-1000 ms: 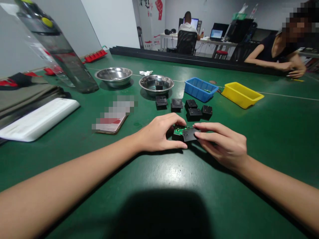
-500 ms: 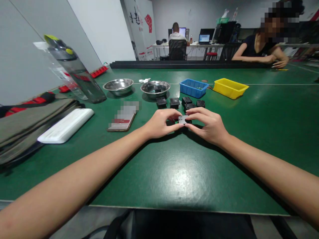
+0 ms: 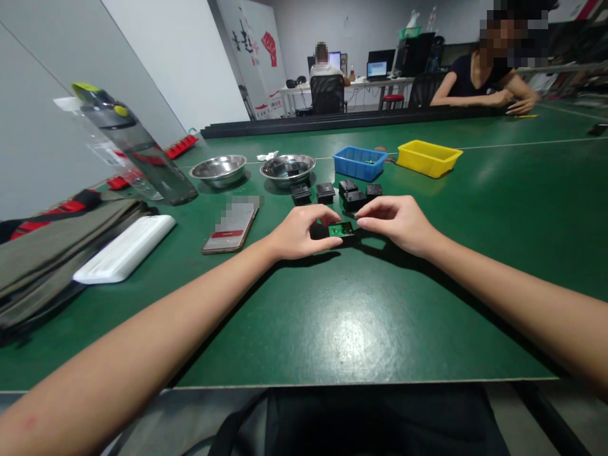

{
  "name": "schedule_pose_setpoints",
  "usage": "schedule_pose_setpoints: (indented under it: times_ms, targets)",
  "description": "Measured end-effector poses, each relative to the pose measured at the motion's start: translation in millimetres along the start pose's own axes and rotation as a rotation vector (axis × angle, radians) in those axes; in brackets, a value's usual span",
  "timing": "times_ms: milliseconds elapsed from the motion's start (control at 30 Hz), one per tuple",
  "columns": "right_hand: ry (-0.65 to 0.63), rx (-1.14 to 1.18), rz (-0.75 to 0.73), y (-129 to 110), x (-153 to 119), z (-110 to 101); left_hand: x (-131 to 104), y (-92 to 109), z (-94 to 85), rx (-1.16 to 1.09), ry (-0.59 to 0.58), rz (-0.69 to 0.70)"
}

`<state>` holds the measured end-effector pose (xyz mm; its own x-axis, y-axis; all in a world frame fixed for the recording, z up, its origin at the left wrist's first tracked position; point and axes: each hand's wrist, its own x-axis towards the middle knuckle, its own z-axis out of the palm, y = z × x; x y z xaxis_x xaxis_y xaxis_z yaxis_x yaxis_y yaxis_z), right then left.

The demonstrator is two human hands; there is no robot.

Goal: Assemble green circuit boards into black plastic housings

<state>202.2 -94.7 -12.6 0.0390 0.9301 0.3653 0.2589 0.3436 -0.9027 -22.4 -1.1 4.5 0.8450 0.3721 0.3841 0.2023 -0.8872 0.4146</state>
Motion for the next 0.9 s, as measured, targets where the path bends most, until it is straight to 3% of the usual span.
schedule_pose_setpoints:
  times_ms: [167, 333, 533, 733, 900]
  targets:
    - [0.064, 0.491, 0.308, 3.5, 5.3, -3.5, -0.4, -3.5, -2.6, 0.038, -0.013, 0.060]
    - [0.118, 0.625, 0.394, -0.2, 4.8, -6.2, 0.2, -5.9, 1.8, 0.018, -0.006, 0.094]
    - [0.126, 0.604, 0.396, -0.9, 4.0, -4.7, 1.1, -6.6, 4.3, -0.004, -0.021, 0.080]
    - [0.101, 0.386, 0.227, 6.0, 2.3, -1.1, 0.8, -5.9, 4.9, -0.031, -0.020, 0.035]
    - [0.079, 0.249, 0.178, 5.7, 1.4, 0.0, 0.8, -4.7, 5.1, -0.037, -0.017, 0.020]
